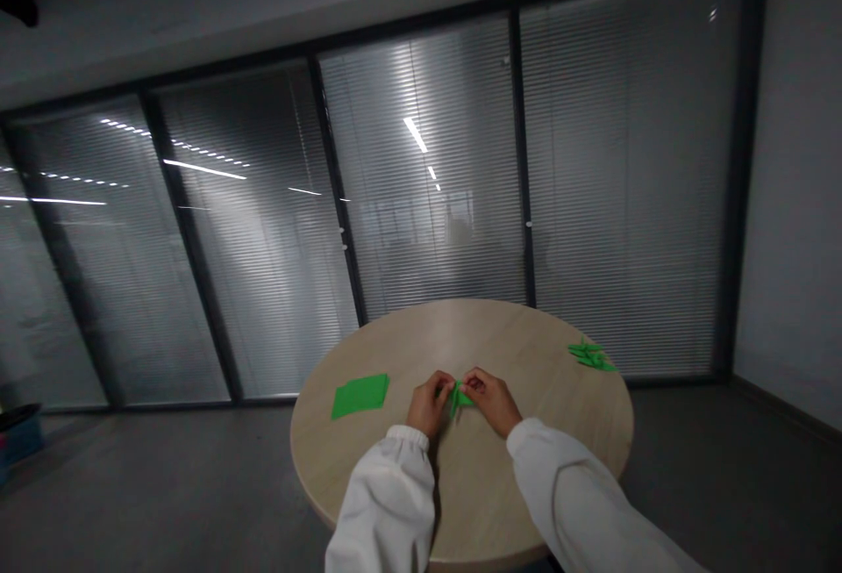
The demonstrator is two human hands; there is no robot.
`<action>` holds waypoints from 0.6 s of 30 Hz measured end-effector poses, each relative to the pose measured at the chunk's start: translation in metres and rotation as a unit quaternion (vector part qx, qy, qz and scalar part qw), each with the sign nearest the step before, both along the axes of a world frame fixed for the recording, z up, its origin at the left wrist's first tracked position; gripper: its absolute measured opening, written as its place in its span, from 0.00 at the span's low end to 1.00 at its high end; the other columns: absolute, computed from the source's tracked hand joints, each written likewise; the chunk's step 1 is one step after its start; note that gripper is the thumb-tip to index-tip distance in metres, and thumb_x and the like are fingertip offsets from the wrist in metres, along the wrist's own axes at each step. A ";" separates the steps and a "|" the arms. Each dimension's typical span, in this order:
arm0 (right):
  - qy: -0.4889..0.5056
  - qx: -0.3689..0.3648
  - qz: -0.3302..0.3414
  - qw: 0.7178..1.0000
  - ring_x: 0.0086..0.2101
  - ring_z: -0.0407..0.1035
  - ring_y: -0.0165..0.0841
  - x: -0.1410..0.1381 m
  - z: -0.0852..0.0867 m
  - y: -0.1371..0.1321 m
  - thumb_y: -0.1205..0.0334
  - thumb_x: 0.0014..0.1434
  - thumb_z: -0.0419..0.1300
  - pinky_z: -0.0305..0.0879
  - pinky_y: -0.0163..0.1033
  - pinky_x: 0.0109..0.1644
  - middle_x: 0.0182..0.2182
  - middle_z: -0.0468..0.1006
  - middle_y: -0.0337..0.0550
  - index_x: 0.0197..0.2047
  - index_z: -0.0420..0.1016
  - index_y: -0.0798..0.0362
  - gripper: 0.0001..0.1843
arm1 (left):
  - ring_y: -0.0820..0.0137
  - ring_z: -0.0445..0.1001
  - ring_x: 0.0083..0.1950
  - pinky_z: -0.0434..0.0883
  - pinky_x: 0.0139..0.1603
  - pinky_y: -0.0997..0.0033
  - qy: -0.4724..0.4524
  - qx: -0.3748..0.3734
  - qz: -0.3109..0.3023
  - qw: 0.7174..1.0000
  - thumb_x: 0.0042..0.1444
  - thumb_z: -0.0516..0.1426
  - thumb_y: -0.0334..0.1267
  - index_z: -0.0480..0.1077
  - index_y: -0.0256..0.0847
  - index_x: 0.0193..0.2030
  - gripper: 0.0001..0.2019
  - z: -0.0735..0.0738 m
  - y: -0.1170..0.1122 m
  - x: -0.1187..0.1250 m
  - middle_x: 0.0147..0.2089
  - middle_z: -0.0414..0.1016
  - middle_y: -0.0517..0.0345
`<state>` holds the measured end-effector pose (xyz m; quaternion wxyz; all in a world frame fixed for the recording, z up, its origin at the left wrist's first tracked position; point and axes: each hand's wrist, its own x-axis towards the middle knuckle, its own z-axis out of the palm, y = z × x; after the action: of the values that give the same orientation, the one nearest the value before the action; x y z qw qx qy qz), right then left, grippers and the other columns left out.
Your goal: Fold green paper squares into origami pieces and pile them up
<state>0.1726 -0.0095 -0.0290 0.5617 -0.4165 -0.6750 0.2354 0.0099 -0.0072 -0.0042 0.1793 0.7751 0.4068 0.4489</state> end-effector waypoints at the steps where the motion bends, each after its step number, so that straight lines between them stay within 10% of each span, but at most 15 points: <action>1: 0.000 0.000 0.003 1.000 0.31 0.70 0.31 0.000 -0.001 0.001 0.57 0.54 0.58 0.66 0.34 0.36 0.28 0.76 0.37 0.32 0.72 0.50 0.06 | 0.68 0.75 0.36 0.69 0.39 0.73 -0.004 -0.008 -0.008 1.000 0.56 0.52 0.42 0.73 0.40 0.39 0.12 0.000 0.000 0.000 0.34 0.79 0.55; 18: -0.053 0.015 -0.013 0.998 0.30 0.70 0.30 0.000 0.000 -0.001 0.56 0.57 0.54 0.64 0.32 0.35 0.27 0.76 0.37 0.31 0.72 0.50 0.09 | 0.68 0.76 0.33 0.68 0.37 0.74 0.034 -0.014 0.003 0.999 0.55 0.53 0.43 0.77 0.40 0.34 0.13 0.003 -0.003 0.002 0.32 0.80 0.55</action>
<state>0.1730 -0.0109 -0.0295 0.5340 -0.4284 -0.7022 0.1956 0.0114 -0.0107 -0.0013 0.1751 0.7863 0.4209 0.4171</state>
